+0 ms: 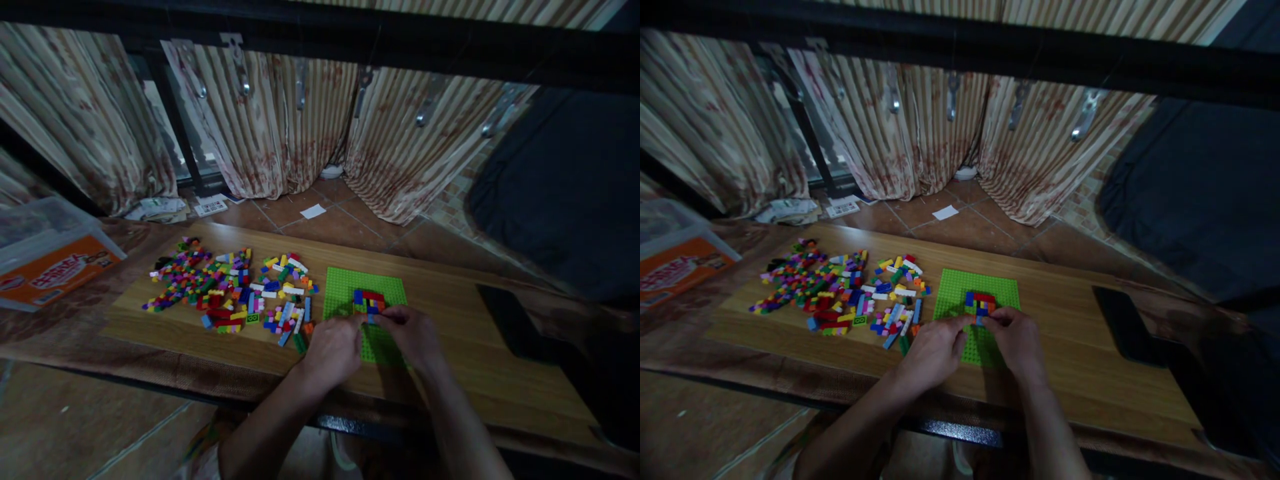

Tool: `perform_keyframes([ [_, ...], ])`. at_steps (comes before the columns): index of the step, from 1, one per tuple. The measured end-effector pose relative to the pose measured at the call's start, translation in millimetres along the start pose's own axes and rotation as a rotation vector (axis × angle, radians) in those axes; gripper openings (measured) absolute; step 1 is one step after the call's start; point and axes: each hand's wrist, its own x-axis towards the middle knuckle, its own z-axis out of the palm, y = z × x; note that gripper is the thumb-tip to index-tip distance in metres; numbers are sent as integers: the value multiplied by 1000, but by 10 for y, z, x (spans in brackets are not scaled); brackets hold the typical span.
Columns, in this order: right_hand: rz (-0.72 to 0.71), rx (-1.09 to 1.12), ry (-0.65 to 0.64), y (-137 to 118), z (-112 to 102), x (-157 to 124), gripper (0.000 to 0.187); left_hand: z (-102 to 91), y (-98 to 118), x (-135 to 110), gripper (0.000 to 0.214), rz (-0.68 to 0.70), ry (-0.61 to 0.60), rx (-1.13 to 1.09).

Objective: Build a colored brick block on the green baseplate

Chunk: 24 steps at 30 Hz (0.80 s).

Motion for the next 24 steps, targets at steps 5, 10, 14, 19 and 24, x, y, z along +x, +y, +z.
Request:
perform_keyframes([
  [5,166,98,-9,92,-107,85,45,-55,-19,6,34,-45,21,15],
  [10,172,-42,-8,127,-108,105,46,-63,-46,-3,34,-52,49,9],
  [14,113,-154,-20,139,-55,103,42,-83,-81,-2,34,-55,80,11],
  [19,73,-199,0,172,-25,101,38,-155,-100,6,34,-87,93,5],
  [24,47,-257,7,142,-24,81,36,-180,-115,5,35,-98,98,-18],
])
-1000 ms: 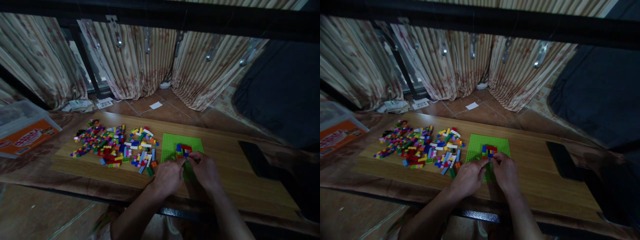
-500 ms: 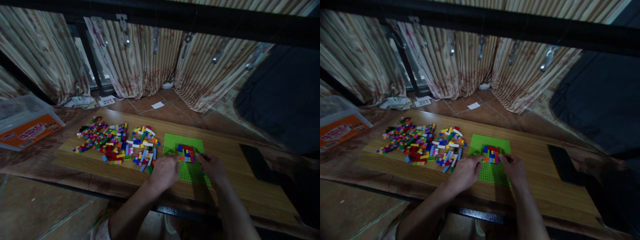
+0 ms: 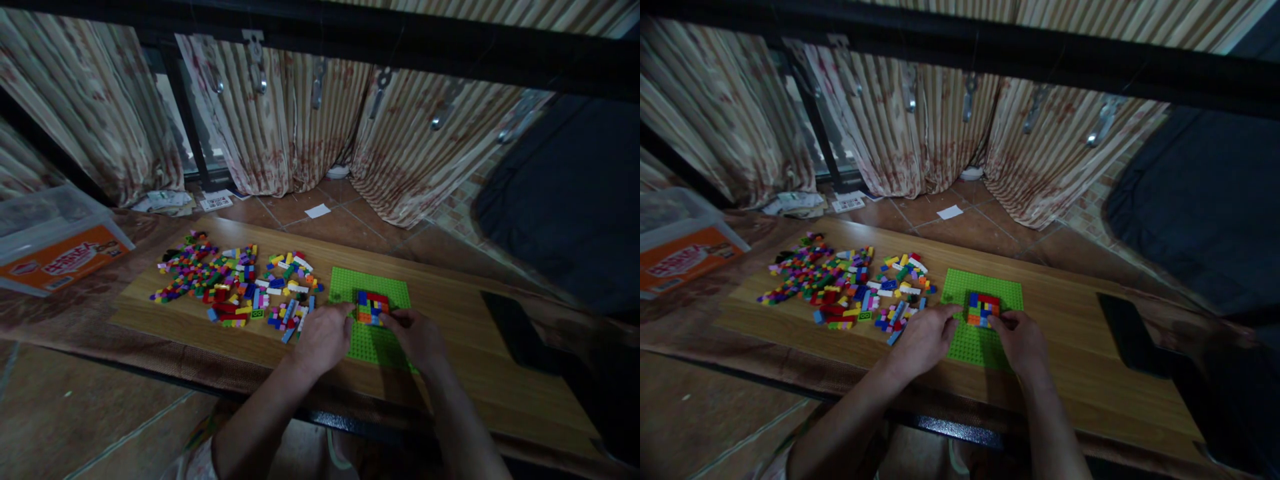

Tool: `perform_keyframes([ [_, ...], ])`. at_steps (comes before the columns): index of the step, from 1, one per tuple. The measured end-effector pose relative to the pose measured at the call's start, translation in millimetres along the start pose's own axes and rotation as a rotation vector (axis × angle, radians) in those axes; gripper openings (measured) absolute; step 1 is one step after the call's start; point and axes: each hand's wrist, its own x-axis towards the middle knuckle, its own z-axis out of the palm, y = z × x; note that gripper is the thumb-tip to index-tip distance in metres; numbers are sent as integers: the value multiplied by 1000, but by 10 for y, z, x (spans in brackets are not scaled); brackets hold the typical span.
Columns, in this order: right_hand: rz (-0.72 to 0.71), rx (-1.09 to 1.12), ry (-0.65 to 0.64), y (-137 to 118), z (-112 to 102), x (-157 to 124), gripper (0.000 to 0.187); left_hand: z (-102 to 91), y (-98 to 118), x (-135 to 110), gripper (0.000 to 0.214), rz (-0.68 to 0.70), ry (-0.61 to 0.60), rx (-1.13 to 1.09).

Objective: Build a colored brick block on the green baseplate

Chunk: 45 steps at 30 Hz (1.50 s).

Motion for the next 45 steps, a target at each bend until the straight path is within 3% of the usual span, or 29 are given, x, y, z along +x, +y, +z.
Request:
perform_keyframes([
  [7,-48,-54,-17,-9,23,-12,34,-8,-5,3,35,-8,5,-1],
  [14,11,115,-24,-11,-36,46,35,-15,-42,-6,35,-5,19,-11],
  [16,69,220,8,-23,-100,57,37,-30,-54,-10,35,-13,30,-9],
  [19,126,499,202,-74,-191,48,40,-81,-69,-6,34,-24,56,-14],
  [21,112,726,344,-135,-216,27,37,-136,-87,8,34,-36,88,-35],
  [23,80,915,369,-214,-205,-2,35,-205,-126,28,34,-63,133,-78],
  [27,70,1074,112,-382,-106,-66,38,-343,-276,65,31,-137,297,-224],
  [31,107,946,-129,-463,23,-86,43,-455,-450,85,29,-194,466,-430],
  [33,137,868,-148,-458,72,-73,42,-514,-511,92,28,-217,542,-541],
  [36,121,810,-66,-452,115,-68,41,-621,-562,101,26,-237,676,-690],
  [38,58,772,-12,-493,140,-108,41,-698,-581,101,24,-250,761,-800],
  [40,-41,704,-48,-583,178,-197,38,-768,-597,93,23,-275,814,-900],
  [45,-396,423,-368,-886,341,-543,23,-866,-643,48,22,-310,807,-1058],
])
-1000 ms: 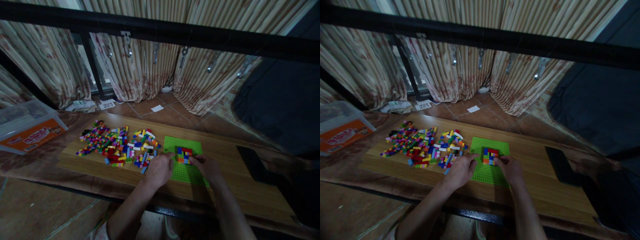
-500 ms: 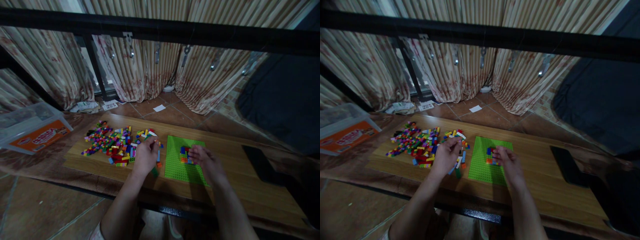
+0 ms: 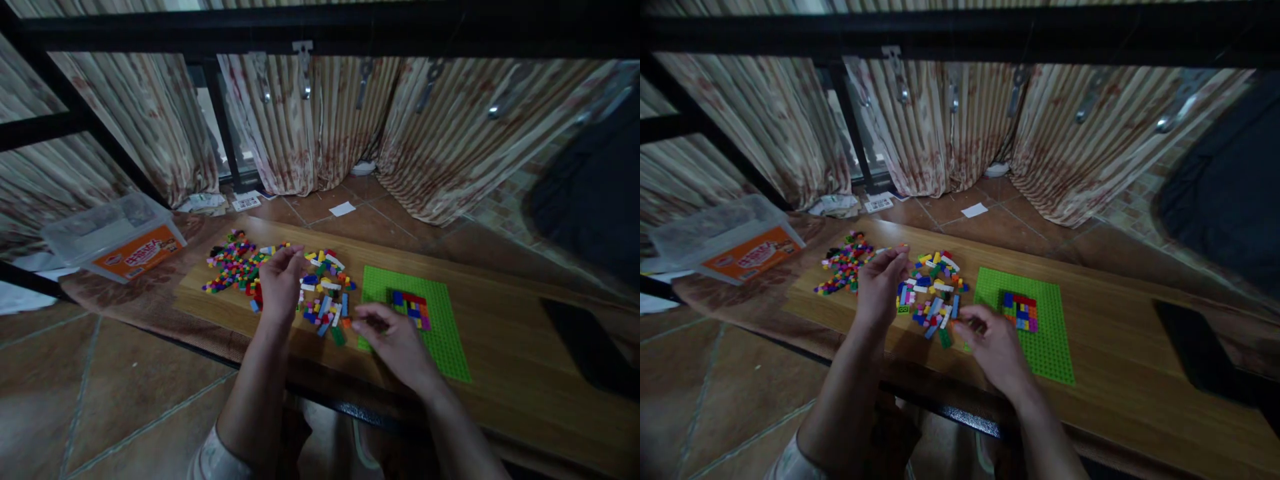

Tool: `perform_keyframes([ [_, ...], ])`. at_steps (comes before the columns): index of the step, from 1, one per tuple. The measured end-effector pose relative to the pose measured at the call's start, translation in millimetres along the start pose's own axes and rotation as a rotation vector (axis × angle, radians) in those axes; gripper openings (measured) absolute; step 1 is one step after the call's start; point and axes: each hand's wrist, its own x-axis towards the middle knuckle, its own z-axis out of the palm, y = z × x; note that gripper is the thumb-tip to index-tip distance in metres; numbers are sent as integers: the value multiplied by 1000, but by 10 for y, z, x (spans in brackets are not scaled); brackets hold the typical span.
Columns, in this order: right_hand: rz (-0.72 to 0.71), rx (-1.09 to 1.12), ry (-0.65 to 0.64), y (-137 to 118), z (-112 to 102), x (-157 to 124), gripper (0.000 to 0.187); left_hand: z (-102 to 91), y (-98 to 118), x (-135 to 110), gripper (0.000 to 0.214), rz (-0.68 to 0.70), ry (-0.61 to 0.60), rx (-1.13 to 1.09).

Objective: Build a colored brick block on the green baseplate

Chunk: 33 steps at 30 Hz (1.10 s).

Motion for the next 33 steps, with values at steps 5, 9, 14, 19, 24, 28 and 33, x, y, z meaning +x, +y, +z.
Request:
perform_keyframes([
  [5,-74,-349,-133,-104,268,-85,20,-60,6,6,23,-37,3,-22],
  [9,-81,-558,-111,-76,339,-80,23,-92,6,20,21,-34,17,4],
  [14,-75,-569,-65,-18,358,-40,17,-120,-5,40,22,-25,11,27],
  [19,-80,-492,29,18,351,21,16,-156,-55,14,22,11,-176,367],
  [24,-74,-446,179,59,270,107,20,-128,-115,-142,21,74,-429,1096],
  [28,-35,-523,229,86,241,192,23,-82,-155,-234,21,93,-498,1299],
  [33,14,-632,203,46,324,329,20,-35,-159,-235,21,93,-544,1387],
])
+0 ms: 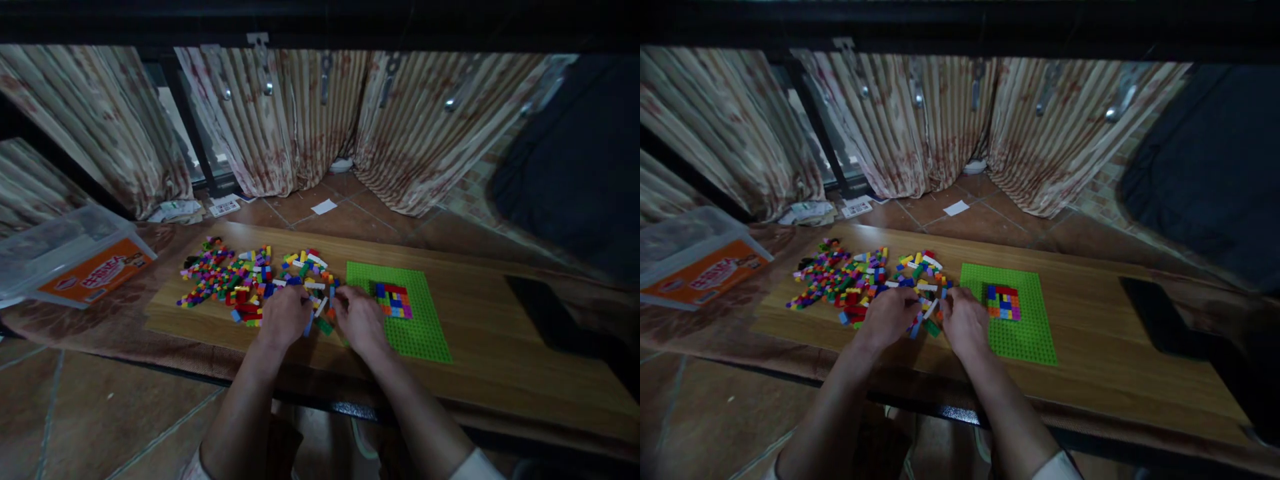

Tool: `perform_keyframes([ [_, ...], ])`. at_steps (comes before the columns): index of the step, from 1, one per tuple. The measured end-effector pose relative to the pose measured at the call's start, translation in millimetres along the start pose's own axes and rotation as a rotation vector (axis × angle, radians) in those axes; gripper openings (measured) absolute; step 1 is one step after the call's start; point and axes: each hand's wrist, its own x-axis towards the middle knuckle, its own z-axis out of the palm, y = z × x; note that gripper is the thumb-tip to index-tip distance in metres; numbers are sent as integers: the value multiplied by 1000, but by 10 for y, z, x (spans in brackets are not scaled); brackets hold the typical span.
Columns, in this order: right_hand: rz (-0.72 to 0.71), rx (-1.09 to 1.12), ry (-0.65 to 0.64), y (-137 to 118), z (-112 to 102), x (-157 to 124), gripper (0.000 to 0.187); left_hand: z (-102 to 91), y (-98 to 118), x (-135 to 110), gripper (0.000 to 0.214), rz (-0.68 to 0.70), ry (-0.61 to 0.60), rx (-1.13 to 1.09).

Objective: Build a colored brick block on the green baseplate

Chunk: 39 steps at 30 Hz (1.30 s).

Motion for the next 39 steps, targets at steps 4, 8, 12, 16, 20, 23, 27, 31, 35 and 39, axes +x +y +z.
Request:
perform_keyframes([
  [4,45,-51,-8,-77,36,87,17,-16,37,19,24,10,7,60],
  [8,51,-58,-15,-108,36,98,20,-17,60,32,27,-11,13,82],
  [12,-16,-102,20,-111,50,65,25,-15,71,50,27,-18,58,59],
  [16,-66,-96,23,-109,75,52,31,-28,104,61,27,-20,65,4],
  [20,-54,60,62,-79,20,68,39,-18,142,80,26,-25,62,-65],
  [23,-21,282,166,48,-67,96,37,27,168,99,25,11,71,-153],
  [27,66,606,282,413,-191,158,29,104,261,84,20,71,72,-246],
  [31,213,746,347,807,-356,198,24,195,406,25,16,146,62,-303],
  [35,325,590,348,1011,-497,177,27,303,526,0,18,251,24,-380],
  [39,315,430,308,1028,-522,144,25,387,611,15,22,294,14,-376],
])
